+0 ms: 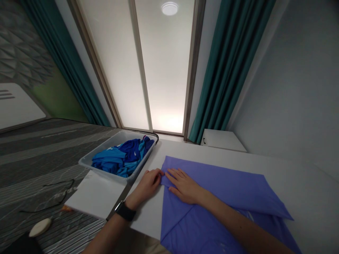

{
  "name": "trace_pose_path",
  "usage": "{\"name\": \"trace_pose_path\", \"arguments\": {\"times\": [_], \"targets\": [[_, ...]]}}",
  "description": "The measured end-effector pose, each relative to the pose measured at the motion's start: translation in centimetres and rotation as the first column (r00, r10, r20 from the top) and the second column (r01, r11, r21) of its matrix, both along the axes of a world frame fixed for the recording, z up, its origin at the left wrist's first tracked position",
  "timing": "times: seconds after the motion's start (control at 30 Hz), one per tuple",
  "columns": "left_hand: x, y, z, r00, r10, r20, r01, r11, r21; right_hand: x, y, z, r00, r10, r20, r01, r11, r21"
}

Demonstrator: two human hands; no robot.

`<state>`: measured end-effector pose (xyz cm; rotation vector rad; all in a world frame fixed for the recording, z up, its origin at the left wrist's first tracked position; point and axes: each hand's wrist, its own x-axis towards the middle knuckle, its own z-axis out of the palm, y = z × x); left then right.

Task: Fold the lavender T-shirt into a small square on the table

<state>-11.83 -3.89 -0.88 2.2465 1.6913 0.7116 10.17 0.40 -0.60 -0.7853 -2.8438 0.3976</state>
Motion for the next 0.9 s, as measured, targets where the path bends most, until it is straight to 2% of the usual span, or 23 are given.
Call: {"name": "trace_pose_path", "arguments": {"times": [0.1,0.17,0.27,0.33,0.47,0.6,0.73,0.9], "targets": [[-0.2,0.1,0.1,1.000,-0.008,0.016,0.008,0.999,0.031,1.2,0.0,0.7,0.999,-0.051,-0.006,0.051,0.998,-0.029],[-0.1,0.2,0.4,1.000,0.011,0.001,-0.011,0.995,0.103,2.7,0.2,1.0,0.996,-0.087,0.012,0.087,0.996,-0.028],[0.7,0.7,0.9,0.996,0.011,-0.084,0.008,0.974,0.224,5.4,0.6,0.9,0.983,-0.172,0.058,0.173,0.985,-0.010],[2.1,1.2,0.9,0.988,-0.031,-0.151,0.068,0.966,0.248,7.3,1.0,0.6,0.962,-0.261,0.086,0.260,0.965,0.020],[6.1,2.7,0.5,0.953,-0.135,-0.272,0.192,0.962,0.195,10.8,1.5,-0.2,0.898,-0.419,0.133,0.411,0.908,0.084],[9.3,4.5,0.1,0.921,-0.139,-0.365,0.187,0.977,0.101,13.8,1.8,-0.9,0.825,-0.541,0.162,0.528,0.841,0.118],[10.0,5.7,-0.5,0.911,-0.127,-0.392,0.147,0.989,0.021,15.7,1.9,-1.6,0.784,-0.598,0.164,0.587,0.801,0.117],[9.6,5.8,-1.3,0.919,-0.116,-0.376,0.143,0.989,0.043,16.0,1.8,-2.1,0.785,-0.608,0.118,0.597,0.794,0.115]]}}
